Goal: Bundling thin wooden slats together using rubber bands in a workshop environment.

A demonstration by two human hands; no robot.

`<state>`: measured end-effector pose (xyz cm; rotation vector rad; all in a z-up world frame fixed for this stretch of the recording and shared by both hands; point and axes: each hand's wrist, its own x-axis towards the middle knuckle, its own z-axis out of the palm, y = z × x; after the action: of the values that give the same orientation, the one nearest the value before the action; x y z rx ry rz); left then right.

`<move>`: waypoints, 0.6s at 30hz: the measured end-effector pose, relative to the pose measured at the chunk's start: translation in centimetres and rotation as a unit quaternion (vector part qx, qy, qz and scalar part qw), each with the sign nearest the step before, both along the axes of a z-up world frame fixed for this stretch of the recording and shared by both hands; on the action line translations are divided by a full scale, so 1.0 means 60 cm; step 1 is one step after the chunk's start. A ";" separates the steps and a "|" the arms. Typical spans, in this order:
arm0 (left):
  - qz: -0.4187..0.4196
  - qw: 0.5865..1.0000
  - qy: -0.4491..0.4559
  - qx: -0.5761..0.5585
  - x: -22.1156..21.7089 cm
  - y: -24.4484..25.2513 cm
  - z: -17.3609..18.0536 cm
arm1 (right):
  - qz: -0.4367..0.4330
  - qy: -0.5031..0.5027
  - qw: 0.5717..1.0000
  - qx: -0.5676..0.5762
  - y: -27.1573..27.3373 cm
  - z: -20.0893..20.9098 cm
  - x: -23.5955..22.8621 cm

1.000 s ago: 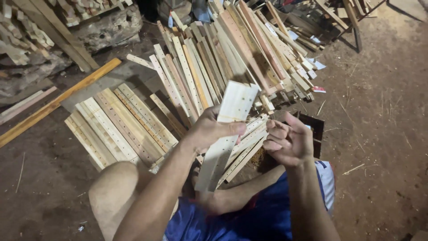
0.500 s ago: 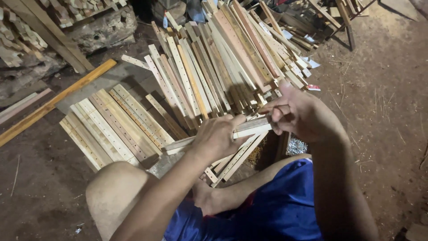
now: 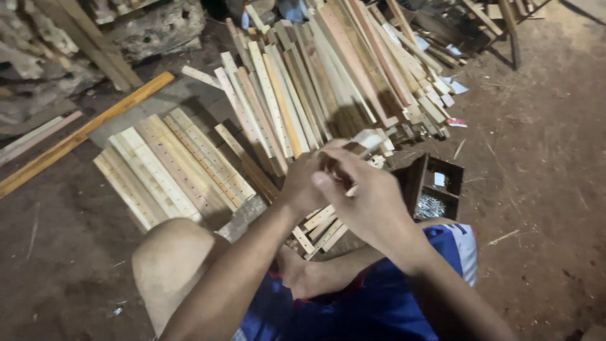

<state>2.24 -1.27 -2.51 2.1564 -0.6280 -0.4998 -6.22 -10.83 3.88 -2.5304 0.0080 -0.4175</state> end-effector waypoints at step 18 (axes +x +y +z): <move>0.261 0.834 0.251 -0.415 -0.007 0.014 0.030 | 0.049 0.116 0.939 0.321 -0.034 -0.124 -0.025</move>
<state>1.83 -0.41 -0.74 1.1960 0.0759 -0.3636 -7.69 -12.89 -3.56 -1.9068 0.0918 -0.0506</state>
